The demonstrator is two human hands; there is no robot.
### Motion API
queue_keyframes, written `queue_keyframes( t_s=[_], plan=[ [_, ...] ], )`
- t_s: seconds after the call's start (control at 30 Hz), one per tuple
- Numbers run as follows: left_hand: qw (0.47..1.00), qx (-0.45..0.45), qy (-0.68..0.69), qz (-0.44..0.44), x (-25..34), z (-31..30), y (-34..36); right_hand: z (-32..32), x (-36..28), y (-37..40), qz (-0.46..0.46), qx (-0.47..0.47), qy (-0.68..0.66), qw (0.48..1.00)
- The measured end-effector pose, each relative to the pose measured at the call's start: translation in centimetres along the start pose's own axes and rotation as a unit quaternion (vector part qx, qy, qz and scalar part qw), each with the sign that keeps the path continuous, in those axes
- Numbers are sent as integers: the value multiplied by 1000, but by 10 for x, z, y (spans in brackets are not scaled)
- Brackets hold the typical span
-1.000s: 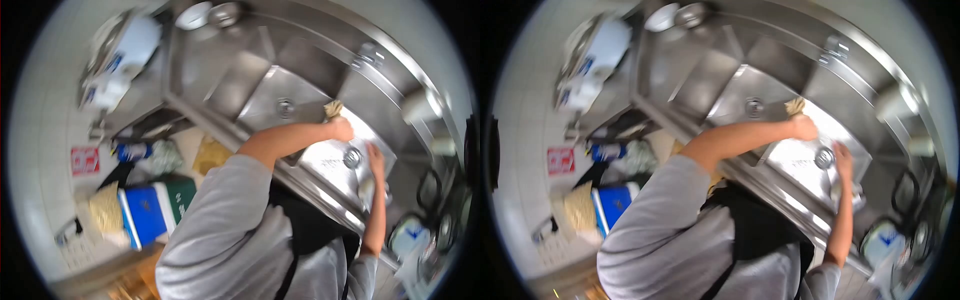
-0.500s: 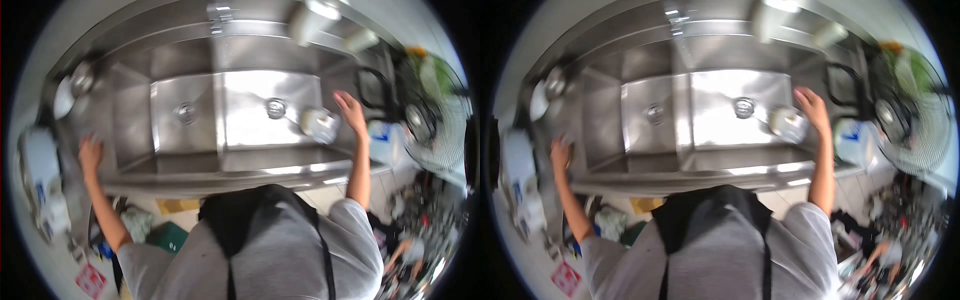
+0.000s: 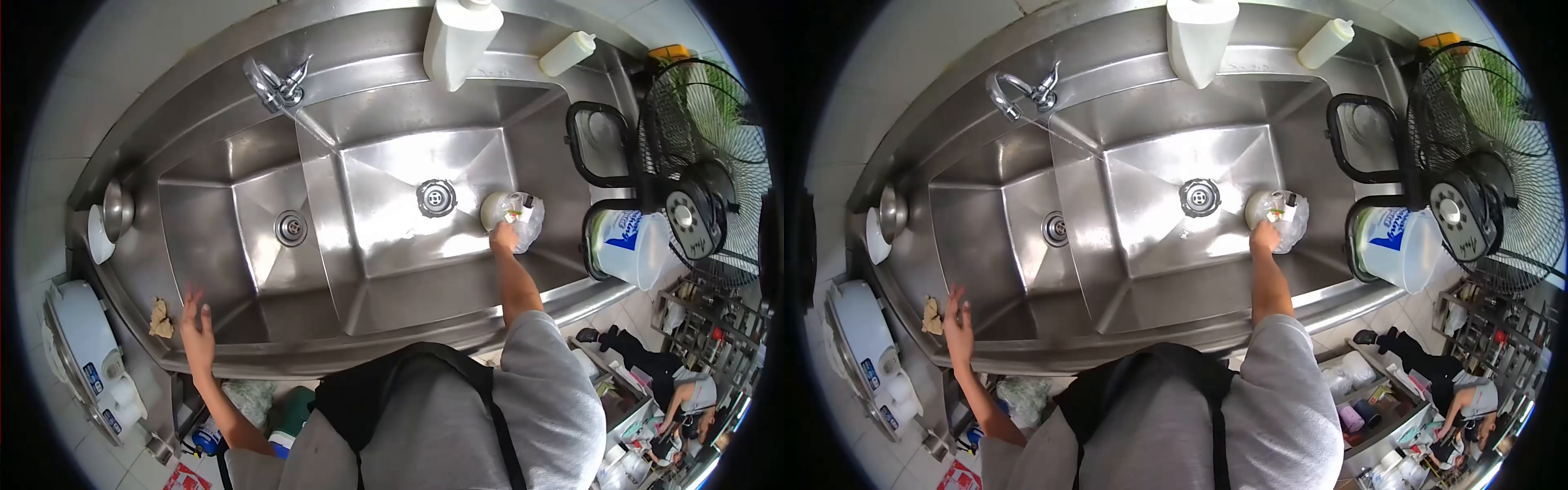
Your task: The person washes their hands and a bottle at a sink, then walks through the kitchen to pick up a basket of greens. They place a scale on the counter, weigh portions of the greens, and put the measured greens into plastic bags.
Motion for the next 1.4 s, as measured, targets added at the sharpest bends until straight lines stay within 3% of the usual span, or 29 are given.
queue_keyframes(
  t_s=[0.03,0.17,0.23,0.37,0.43,0.57,0.6,0.77,0.83,1.03,1.17,1.23,1.4],
  plan=[
    [1000,2,11,5,9,-5,1,-1,-5,0,-44,52,-16,998],
    [999,6,44,18,59,-15,-10,-4,-19,11,-80,38,-50,995],
    [990,21,114,80,105,-15,-18,-7,-25,12,-71,30,-61,995],
    [941,-88,236,226,208,27,-19,-29,-54,38,-143,38,-65,987],
    [915,-155,236,287,247,57,-11,-69,-79,84,-207,39,-67,975],
    [867,-163,204,424,308,62,14,-147,-98,174,-288,85,-72,951],
    [864,-167,210,425,315,63,16,-169,-100,199,-334,111,-96,931],
    [860,-153,164,459,331,75,27,-270,-80,306,-352,177,-97,914],
    [866,-110,104,476,336,84,33,-302,-55,341,-336,216,-104,911],
    [826,-157,138,524,419,76,91,-358,41,419,-313,263,-139,902],
    [770,-193,180,581,522,59,169,-371,135,437,-265,301,-131,907],
    [715,-211,200,636,581,53,227,-372,189,437,-244,320,-127,906],
    [621,-237,187,723,709,89,356,-351,335,401,-192,335,-117,915]
  ],
)
Point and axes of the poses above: each hand's wrist, its own y-axis away from the middle knuckle, its own z-axis out of the palm, x = y × z, the point moved 10 cm from there along -y, towards the middle knuckle, and after that the axes turned 14 degrees about -y, right-handed, at the moved point
